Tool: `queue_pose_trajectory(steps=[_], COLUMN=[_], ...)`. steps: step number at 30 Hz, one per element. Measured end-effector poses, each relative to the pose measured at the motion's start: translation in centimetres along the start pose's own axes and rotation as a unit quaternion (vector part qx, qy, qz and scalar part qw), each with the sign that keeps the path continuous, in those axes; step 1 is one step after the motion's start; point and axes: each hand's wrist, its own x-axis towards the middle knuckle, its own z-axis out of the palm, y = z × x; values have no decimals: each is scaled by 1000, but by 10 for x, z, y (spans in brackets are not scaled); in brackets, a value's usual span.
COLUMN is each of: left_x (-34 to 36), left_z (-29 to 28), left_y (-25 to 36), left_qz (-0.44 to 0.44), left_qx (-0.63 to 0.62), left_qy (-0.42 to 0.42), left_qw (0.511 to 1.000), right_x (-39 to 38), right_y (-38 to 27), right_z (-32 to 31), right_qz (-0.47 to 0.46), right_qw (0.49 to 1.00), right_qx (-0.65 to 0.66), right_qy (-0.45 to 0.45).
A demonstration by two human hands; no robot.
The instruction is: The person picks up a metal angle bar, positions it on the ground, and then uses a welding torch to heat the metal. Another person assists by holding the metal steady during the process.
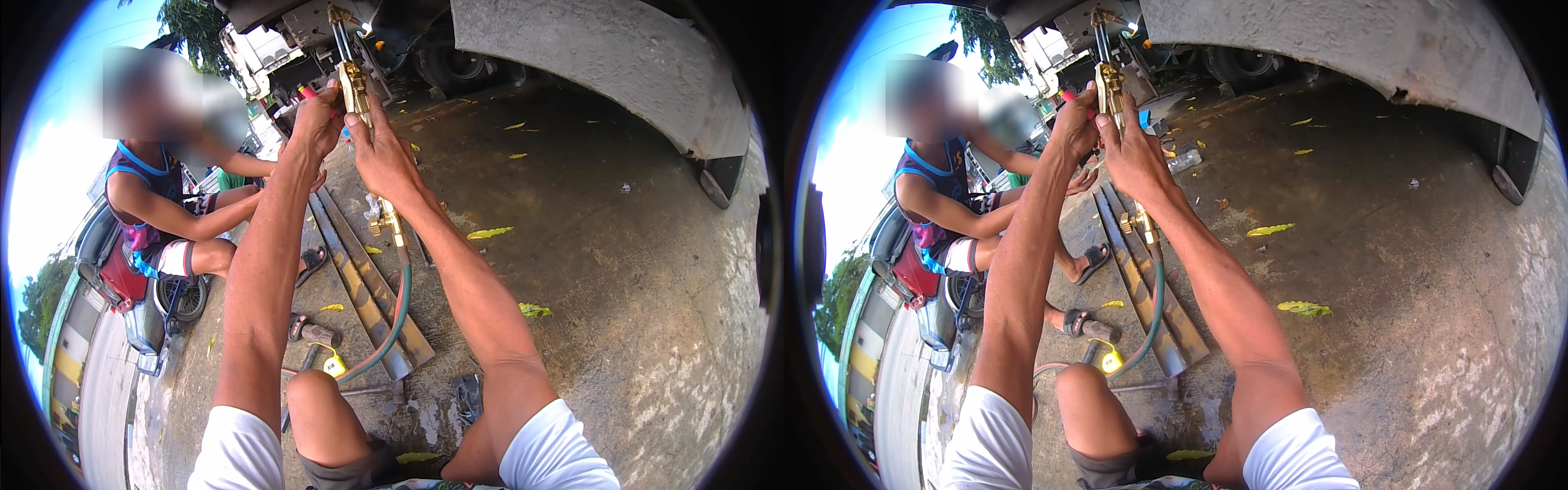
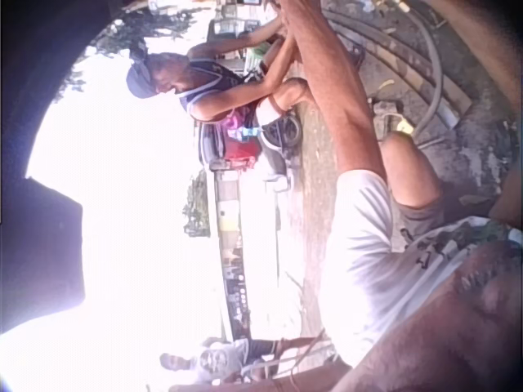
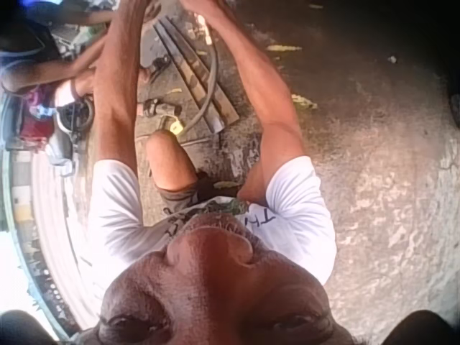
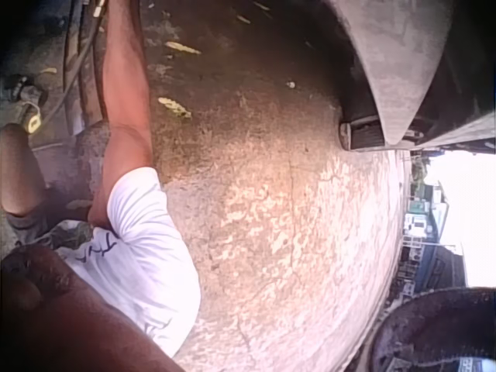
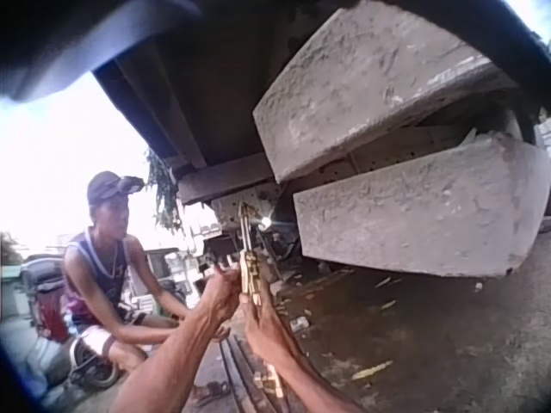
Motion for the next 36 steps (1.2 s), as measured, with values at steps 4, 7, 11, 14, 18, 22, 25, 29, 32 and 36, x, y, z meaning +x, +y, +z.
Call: queue_pose_trajectory(steps=[4, 7, 11, 14, 18, 22, 25, 29, 32, 36], left_x=[6, 6, 5, 4, 8, 9, 13, 11, 9, 15], left_z=[-8, -6, -4, -2, -11, -10, -17, -12, -8, -18], left_y=[-2, -5, -5, -6, -7, -10, -7, -10, -11, -11], left_qz=[2, -5, -9, -9, -9, -15, -14, -12, -8, -7], left_qx=[-14, -19, -8, -3, 0, -3, -9, -18, -17, -24], left_qy=[3, -7, 10, 14, 13, 21, 20, 24, 25, 14], left_qw=[1000, 1000, 1000, 1000, 1000, 1000, 1000, 999, 1000, 1000], right_x=[0, 0, 1, 2, 0, 1, 1, 2, 3, 1], right_y=[-2, 0, 3, 6, 3, 5, 5, 9, 11, 7], right_z=[3, 0, 1, 1, 2, 0, 4, 3, 3, 3], right_qz=[8, 12, 5, 0, 12, 0, -4, 2, 3, 10], right_qw=[1000, 1000, 1000, 1000, 1000, 1000, 1000, 1000, 1000, 1000], right_qx=[-4, -2, 2, 0, -3, -11, -8, -11, -15, -11], right_qy=[-7, -8, -5, -3, -13, -10, -10, -9, -5, -11])
